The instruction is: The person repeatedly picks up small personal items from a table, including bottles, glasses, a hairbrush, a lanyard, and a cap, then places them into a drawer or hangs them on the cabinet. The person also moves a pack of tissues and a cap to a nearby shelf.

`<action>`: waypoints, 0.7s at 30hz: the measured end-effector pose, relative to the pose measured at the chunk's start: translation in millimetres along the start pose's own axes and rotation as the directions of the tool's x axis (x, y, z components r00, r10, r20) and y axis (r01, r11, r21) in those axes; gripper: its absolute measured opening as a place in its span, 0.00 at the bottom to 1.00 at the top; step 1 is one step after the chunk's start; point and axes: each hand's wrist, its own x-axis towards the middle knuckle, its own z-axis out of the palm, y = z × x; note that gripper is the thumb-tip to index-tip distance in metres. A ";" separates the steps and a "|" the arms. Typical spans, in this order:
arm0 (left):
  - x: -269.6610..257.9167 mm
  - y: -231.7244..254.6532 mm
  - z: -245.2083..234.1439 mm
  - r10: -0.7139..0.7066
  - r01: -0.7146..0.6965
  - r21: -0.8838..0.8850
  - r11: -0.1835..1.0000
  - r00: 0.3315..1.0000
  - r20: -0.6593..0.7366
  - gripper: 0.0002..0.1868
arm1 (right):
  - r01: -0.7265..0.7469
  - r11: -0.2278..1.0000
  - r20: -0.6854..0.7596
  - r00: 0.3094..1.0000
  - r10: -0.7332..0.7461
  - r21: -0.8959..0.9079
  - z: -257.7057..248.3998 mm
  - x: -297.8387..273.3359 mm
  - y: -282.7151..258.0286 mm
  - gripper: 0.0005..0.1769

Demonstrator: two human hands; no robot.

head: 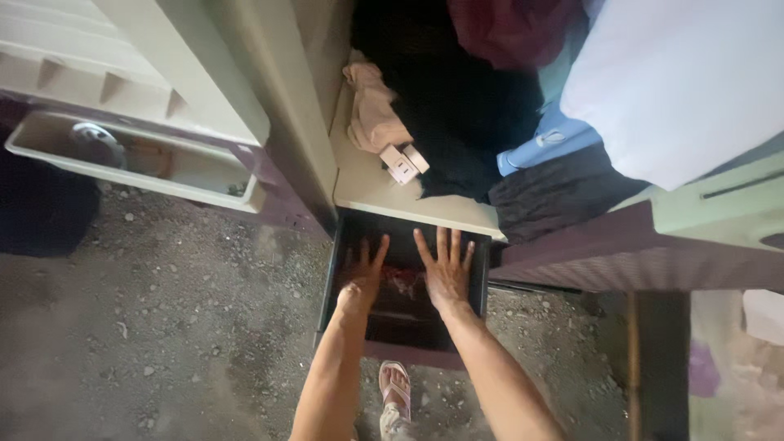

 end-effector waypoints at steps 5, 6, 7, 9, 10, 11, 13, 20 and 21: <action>-2.7 -5.8 -16.6 0.034 -0.033 -0.011 0.999 0.995 0.091 0.57 | 0.012 0.952 0.139 0.989 -0.057 0.307 -16.2 -0.4 15.1 0.63; -7.4 -5.0 -26.0 0.004 -0.001 -0.027 1.000 0.994 0.106 0.54 | 0.036 0.966 0.116 0.991 -0.068 0.257 -22.3 -2.1 14.9 0.63; -12.4 -1.4 -34.9 -0.025 0.031 -0.044 0.999 0.992 0.121 0.52 | 0.058 0.977 0.093 0.993 -0.078 0.206 -28.0 -4.7 15.1 0.63; -28.2 2.7 -46.1 -0.053 0.057 -0.046 0.997 0.996 0.076 0.48 | 0.079 0.987 0.066 0.994 -0.089 0.141 -30.8 -17.8 11.6 0.65; -35.1 6.0 -50.8 -0.048 0.048 -0.032 0.998 0.999 0.007 0.47 | 0.079 0.989 0.054 0.995 -0.086 0.125 -32.2 -22.7 10.8 0.65; -40.5 8.3 -54.9 -0.041 0.040 -0.017 0.999 0.997 -0.063 0.45 | 0.078 0.991 0.042 0.996 -0.083 0.110 -33.3 -27.8 10.2 0.65; -48.3 8.7 -60.5 -0.004 0.004 -0.006 1.000 0.998 -0.063 0.46 | 0.090 0.993 0.042 0.995 -0.093 0.073 -34.6 -36.2 7.7 0.65; -55.2 14.9 -68.9 0.020 -0.022 -0.013 1.000 0.988 -0.151 0.45 | 0.073 0.992 0.054 0.996 -0.068 -0.107 -32.8 -23.4 0.3 0.61; -53.2 13.8 -69.3 0.011 -0.012 -0.003 1.000 0.989 -0.149 0.47 | 0.075 0.995 -0.063 0.995 -0.079 -0.068 -29.7 -18.7 1.8 0.58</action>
